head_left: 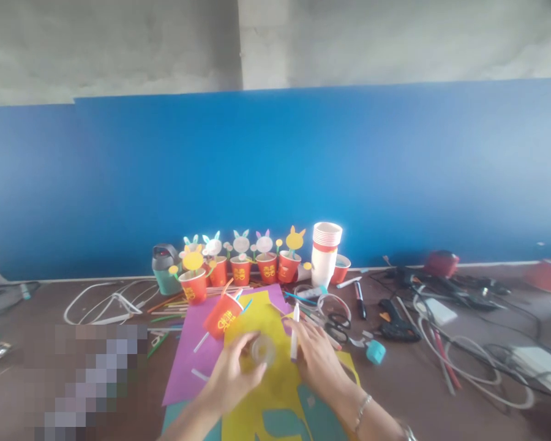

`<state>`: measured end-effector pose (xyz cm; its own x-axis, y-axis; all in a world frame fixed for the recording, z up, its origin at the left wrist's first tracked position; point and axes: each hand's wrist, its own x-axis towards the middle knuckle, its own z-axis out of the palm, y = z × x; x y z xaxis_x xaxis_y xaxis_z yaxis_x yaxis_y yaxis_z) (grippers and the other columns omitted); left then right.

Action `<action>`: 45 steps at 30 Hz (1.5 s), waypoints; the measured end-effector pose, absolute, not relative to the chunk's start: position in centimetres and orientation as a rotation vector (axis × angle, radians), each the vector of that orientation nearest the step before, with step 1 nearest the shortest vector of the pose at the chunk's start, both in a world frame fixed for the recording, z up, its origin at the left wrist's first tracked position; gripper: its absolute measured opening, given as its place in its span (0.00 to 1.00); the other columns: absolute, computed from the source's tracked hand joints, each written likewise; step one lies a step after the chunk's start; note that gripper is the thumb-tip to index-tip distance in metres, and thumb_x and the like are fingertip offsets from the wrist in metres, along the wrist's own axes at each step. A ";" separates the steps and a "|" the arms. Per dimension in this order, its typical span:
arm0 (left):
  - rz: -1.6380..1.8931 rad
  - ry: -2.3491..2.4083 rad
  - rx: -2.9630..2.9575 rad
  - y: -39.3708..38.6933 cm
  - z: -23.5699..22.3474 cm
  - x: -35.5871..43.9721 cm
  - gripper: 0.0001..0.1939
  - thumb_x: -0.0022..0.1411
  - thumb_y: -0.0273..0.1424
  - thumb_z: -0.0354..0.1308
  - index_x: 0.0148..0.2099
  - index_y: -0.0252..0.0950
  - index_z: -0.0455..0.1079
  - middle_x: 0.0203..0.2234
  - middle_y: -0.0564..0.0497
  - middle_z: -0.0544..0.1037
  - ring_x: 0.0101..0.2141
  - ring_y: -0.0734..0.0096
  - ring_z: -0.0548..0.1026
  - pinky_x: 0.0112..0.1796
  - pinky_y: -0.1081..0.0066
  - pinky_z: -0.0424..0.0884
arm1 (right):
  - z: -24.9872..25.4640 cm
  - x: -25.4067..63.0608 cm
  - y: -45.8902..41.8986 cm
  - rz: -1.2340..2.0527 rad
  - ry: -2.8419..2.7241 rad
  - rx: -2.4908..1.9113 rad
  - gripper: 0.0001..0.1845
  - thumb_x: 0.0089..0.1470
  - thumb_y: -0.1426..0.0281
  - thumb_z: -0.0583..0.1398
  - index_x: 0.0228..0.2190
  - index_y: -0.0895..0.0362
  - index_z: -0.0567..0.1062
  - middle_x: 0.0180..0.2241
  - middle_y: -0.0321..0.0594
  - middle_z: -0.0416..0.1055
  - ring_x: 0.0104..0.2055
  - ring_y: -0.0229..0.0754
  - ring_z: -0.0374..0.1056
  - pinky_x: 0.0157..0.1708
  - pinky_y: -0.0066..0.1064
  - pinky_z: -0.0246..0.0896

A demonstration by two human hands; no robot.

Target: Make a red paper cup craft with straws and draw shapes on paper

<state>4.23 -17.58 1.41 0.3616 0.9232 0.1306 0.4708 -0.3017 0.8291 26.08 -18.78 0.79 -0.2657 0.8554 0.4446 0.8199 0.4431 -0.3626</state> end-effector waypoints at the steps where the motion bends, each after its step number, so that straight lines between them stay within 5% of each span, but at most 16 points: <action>1: 0.796 1.203 1.987 -17.6 1.4 4.1 0.24 0.52 0.30 0.59 0.53 0.38 0.65 0.48 0.45 0.75 0.48 0.57 0.72 0.50 0.59 0.69 | 0.9 26.1 -18.9 0.077 -2.103 -1.384 0.36 0.39 0.85 0.49 0.52 0.56 0.64 0.46 0.46 0.72 0.50 0.48 0.65 0.49 0.44 0.58; 8: 0.794 1.150 2.219 -17.3 1.3 3.3 0.24 0.47 0.26 0.60 0.49 0.38 0.66 0.43 0.45 0.76 0.45 0.56 0.73 0.47 0.56 0.71 | 1.2 26.0 -19.4 0.167 -2.164 -1.273 0.31 0.34 0.83 0.50 0.45 0.55 0.65 0.35 0.41 0.72 0.45 0.49 0.67 0.46 0.43 0.60; 17: 0.917 1.270 2.112 -16.3 -0.4 2.7 0.25 0.59 0.35 0.56 0.58 0.39 0.59 0.51 0.44 0.73 0.50 0.58 0.72 0.50 0.59 0.70 | 2.1 25.4 -20.0 0.183 -2.370 -1.128 0.15 0.51 0.77 0.53 0.42 0.54 0.65 0.37 0.43 0.73 0.39 0.46 0.69 0.42 0.39 0.62; 26: 1.104 1.308 2.068 -15.7 -0.4 2.9 0.23 0.61 0.34 0.54 0.58 0.38 0.58 0.53 0.42 0.71 0.53 0.58 0.70 0.50 0.59 0.70 | 1.3 24.8 -19.3 0.089 -2.452 -1.284 0.33 0.42 0.85 0.50 0.51 0.56 0.63 0.47 0.46 0.73 0.55 0.48 0.64 0.55 0.46 0.52; 32: 1.011 1.382 1.946 -15.2 -0.8 2.7 0.23 0.60 0.35 0.55 0.57 0.38 0.60 0.52 0.42 0.72 0.47 0.58 0.75 0.46 0.59 0.73 | 2.6 24.9 -19.7 0.114 -2.233 -1.176 0.09 0.55 0.74 0.55 0.40 0.55 0.69 0.36 0.44 0.76 0.41 0.48 0.70 0.46 0.42 0.59; 34: 0.957 1.409 1.881 -15.1 -0.7 2.8 0.24 0.58 0.34 0.57 0.56 0.38 0.61 0.52 0.43 0.72 0.43 0.60 0.77 0.44 0.60 0.74 | 3.8 24.5 -20.6 0.275 -2.072 -1.156 0.05 0.58 0.69 0.55 0.33 0.54 0.70 0.30 0.41 0.75 0.33 0.45 0.69 0.40 0.38 0.61; 36: 0.965 1.373 1.899 -15.1 -0.5 2.8 0.24 0.55 0.30 0.58 0.55 0.38 0.63 0.51 0.45 0.72 0.46 0.60 0.75 0.47 0.61 0.72 | 5.2 23.6 -21.6 0.670 -1.878 -1.201 0.14 0.62 0.63 0.49 0.29 0.53 0.70 0.26 0.39 0.73 0.31 0.42 0.68 0.37 0.35 0.60; 40: 1.032 1.262 1.988 -15.2 -0.6 2.9 0.25 0.52 0.25 0.58 0.54 0.40 0.66 0.50 0.48 0.73 0.51 0.62 0.71 0.52 0.63 0.68 | 5.9 21.1 -22.5 1.579 -1.457 -1.015 0.24 0.61 0.52 0.46 0.37 0.55 0.73 0.26 0.39 0.72 0.33 0.43 0.68 0.40 0.36 0.60; 45: 0.956 1.319 2.021 -15.0 -1.3 2.9 0.30 0.52 0.22 0.56 0.58 0.38 0.64 0.55 0.45 0.70 0.56 0.58 0.66 0.57 0.57 0.62 | 2.7 19.0 -21.0 1.760 -0.921 -1.109 0.19 0.50 0.56 0.60 0.20 0.59 0.73 0.18 0.34 0.64 0.22 0.34 0.57 0.24 0.27 0.51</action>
